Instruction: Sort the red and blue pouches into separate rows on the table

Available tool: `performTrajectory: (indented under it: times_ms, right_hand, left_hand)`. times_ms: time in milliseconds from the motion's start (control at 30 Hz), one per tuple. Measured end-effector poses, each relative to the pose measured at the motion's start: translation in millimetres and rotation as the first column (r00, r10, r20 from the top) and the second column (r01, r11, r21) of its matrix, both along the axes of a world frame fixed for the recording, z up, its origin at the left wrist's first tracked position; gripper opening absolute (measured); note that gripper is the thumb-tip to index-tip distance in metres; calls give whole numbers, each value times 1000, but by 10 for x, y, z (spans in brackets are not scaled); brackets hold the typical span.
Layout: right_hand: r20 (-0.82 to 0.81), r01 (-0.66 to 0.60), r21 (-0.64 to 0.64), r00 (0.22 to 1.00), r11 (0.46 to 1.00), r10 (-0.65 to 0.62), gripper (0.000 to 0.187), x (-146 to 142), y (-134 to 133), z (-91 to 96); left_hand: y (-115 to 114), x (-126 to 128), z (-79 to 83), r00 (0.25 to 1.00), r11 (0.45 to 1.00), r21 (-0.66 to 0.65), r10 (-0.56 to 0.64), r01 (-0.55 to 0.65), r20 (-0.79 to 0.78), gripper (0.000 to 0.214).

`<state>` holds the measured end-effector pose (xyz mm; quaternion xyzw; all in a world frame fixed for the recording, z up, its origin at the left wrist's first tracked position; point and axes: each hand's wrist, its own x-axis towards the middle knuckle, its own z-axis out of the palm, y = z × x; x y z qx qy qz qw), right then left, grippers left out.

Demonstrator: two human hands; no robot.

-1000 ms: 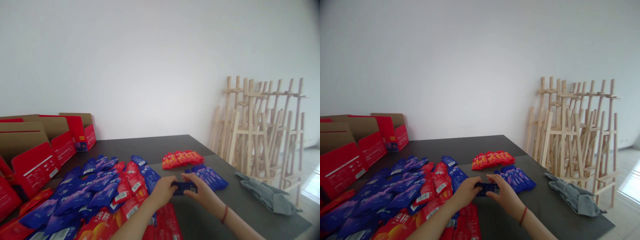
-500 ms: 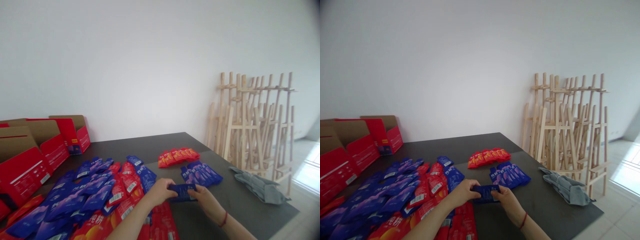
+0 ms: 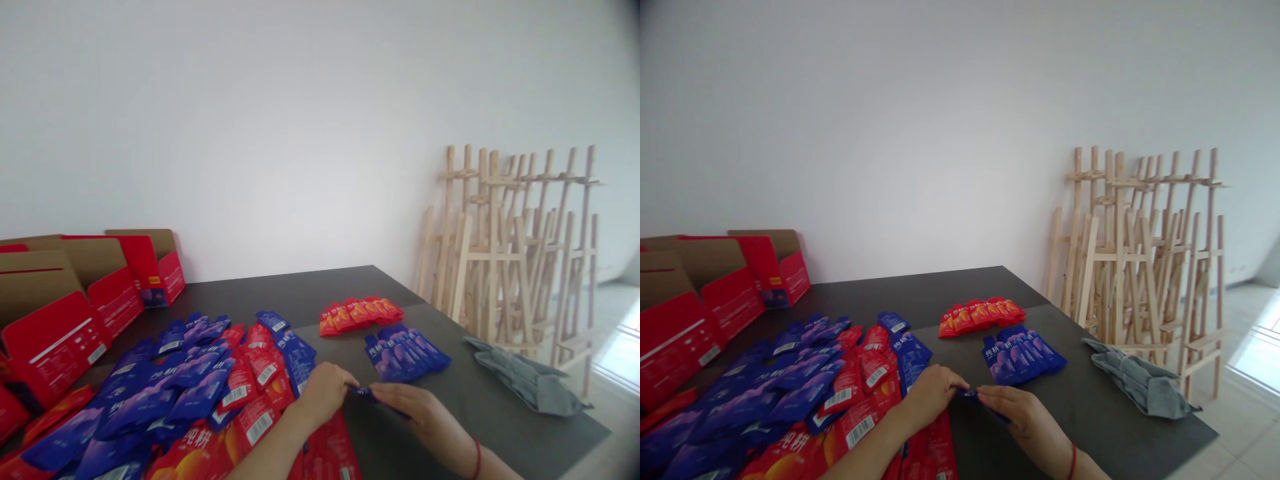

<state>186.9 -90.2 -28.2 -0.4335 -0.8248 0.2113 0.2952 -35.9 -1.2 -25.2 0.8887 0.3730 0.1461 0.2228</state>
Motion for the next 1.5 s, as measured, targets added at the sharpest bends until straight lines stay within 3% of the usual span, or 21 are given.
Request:
performTrajectory:
  times_ms: [133,233,367,500,600,767,967,1100,1200,1267,1333,1433,1500]
  right_hand:
    - [249,-27,211,968,977,-28,50,140,114,17]
    - [413,-12,336,900,942,-136,51,146,341,-69]
    - [533,66,371,801,926,-271,55,69,551,-242]
    - [529,143,333,790,932,-310,46,-18,505,-260]
    - [522,167,336,786,927,-331,53,-66,455,-213]
    - [566,138,327,764,935,-311,46,-46,514,-263]
    - [586,96,342,756,935,-291,50,89,560,-356]
    - [611,82,351,735,933,-295,50,60,519,-265]
    - [561,46,363,787,931,-258,56,-118,371,-151]
    - [456,82,299,863,951,-218,52,-301,226,-100]
    - [315,197,125,921,972,-227,47,-495,103,-83]
    - [201,304,-210,944,929,-263,48,-739,65,-97]
    - [192,308,-324,947,895,-256,46,-856,137,-110]
  left_hand:
    - [29,6,-7,993,993,37,112,-114,40,37]
    - [22,9,1,989,991,20,134,-136,66,35]
    - [5,1,3,988,991,9,131,-132,85,37]
    - [4,4,0,987,990,11,138,-139,79,37]
    - [6,16,-10,987,988,36,145,-148,73,38]
    - [3,14,-10,985,987,27,159,-161,70,38]
    - [33,-8,-34,980,984,-2,175,-175,95,38]
    - [52,1,-63,979,984,16,177,-180,104,37]
    - [42,8,-60,979,985,32,164,-169,125,37]
    - [31,10,-52,977,985,35,162,-168,136,36]
    - [25,14,-50,974,983,28,178,-184,141,37]
    - [25,28,-63,967,978,21,203,-209,152,37]
    - [27,41,-79,963,976,19,213,-219,162,37]
